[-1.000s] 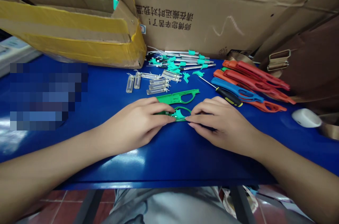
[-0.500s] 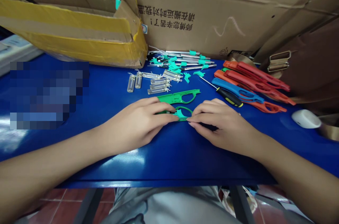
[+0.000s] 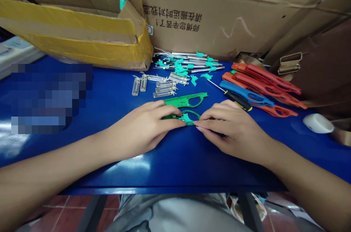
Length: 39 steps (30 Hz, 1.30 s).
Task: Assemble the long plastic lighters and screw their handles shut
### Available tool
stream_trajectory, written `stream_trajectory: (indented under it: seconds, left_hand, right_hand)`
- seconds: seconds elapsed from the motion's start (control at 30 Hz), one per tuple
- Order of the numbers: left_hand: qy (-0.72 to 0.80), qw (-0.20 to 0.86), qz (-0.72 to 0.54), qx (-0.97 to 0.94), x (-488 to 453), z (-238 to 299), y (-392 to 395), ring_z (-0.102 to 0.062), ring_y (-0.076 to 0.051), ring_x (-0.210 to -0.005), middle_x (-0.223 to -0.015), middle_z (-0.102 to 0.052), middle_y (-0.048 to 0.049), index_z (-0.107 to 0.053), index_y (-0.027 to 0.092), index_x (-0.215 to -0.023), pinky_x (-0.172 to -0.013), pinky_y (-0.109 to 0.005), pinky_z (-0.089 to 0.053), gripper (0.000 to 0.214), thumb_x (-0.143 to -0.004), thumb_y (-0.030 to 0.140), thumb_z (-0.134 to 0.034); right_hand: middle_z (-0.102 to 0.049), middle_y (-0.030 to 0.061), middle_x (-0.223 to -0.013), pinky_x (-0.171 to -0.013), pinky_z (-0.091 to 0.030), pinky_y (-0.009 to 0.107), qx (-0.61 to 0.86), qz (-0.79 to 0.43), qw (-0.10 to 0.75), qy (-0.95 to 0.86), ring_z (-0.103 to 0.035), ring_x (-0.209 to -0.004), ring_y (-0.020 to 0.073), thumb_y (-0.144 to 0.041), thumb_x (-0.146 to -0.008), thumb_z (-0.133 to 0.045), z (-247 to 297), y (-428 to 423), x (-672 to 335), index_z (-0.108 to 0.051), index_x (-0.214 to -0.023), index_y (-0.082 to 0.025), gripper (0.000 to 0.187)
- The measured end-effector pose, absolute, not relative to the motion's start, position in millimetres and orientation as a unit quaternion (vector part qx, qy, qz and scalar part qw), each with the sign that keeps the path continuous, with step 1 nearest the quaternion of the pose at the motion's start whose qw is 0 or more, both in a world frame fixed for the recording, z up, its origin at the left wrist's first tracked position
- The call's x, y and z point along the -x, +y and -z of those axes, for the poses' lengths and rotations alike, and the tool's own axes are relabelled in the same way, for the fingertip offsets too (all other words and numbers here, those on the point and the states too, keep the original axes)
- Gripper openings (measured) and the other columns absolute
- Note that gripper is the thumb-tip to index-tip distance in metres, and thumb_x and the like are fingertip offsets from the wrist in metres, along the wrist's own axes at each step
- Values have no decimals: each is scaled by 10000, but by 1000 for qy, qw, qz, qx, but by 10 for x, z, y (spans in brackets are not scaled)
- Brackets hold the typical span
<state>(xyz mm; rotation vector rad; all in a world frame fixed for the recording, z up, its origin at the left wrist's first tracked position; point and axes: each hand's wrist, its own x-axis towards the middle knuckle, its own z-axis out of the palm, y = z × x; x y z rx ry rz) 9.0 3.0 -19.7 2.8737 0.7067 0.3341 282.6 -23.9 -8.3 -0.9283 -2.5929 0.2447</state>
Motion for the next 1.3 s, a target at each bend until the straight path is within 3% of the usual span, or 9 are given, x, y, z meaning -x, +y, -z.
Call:
stream_trajectory:
  seconds: [0.33, 0.6, 0.87, 1.17, 1.3]
  left_hand:
    - [240, 87, -105, -961, -106, 190, 32, -595, -270, -1090, -1318, -612, -100, -633, 296, -1360, -941, -449, -511, 431, -994, 135, -474]
    - [236, 84, -97, -963, -99, 197, 25, -582, -278, -1083, -1327, -587, -117, -610, 302, -1396, -917, -464, -512, 462, -997, 128, -453]
    - [248, 112, -118, -955, -95, 215, 27, -574, -264, -1120, -1327, -600, -95, -636, 287, -1352, -944, -439, -491, 406, -1011, 139, -474]
    - [254, 137, -147, -946, -100, 256, 16, -573, -251, -1151, -1321, -611, -71, -642, 286, -1327, -969, -422, -469, 360, -1026, 160, -491]
    - [261, 156, -152, -940, -98, 257, 11, -569, -240, -1185, -1322, -608, -64, -650, 293, -1308, -990, -410, -458, 340, -1037, 176, -480]
  right_hand:
    - [-756, 48, -975, -780, -391, 377, 346, -96, 160, -919, -646, -883, 184, -227, -1023, -544, 104, -248, -2810, -742, -984, -206, 203]
    - [-758, 21, -942, -776, -401, 362, 376, -155, 188, -894, -674, -876, 171, -196, -997, -579, 113, -254, -2787, -733, -923, -209, 171]
    - [-756, 34, -923, -772, -403, 371, 374, -127, 177, -901, -664, -860, 178, -213, -1004, -572, 93, -270, -2786, -734, -881, -187, 205]
    - [-740, 46, -914, -776, -397, 369, 362, -85, 159, -915, -634, -836, 176, -212, -1013, -561, 67, -312, -2792, -738, -910, -167, 209]
    - [-727, 43, -860, -781, -397, 372, 369, -85, 139, -915, -623, -819, 181, -232, -1021, -549, 61, -336, -2784, -747, -1006, -161, 210]
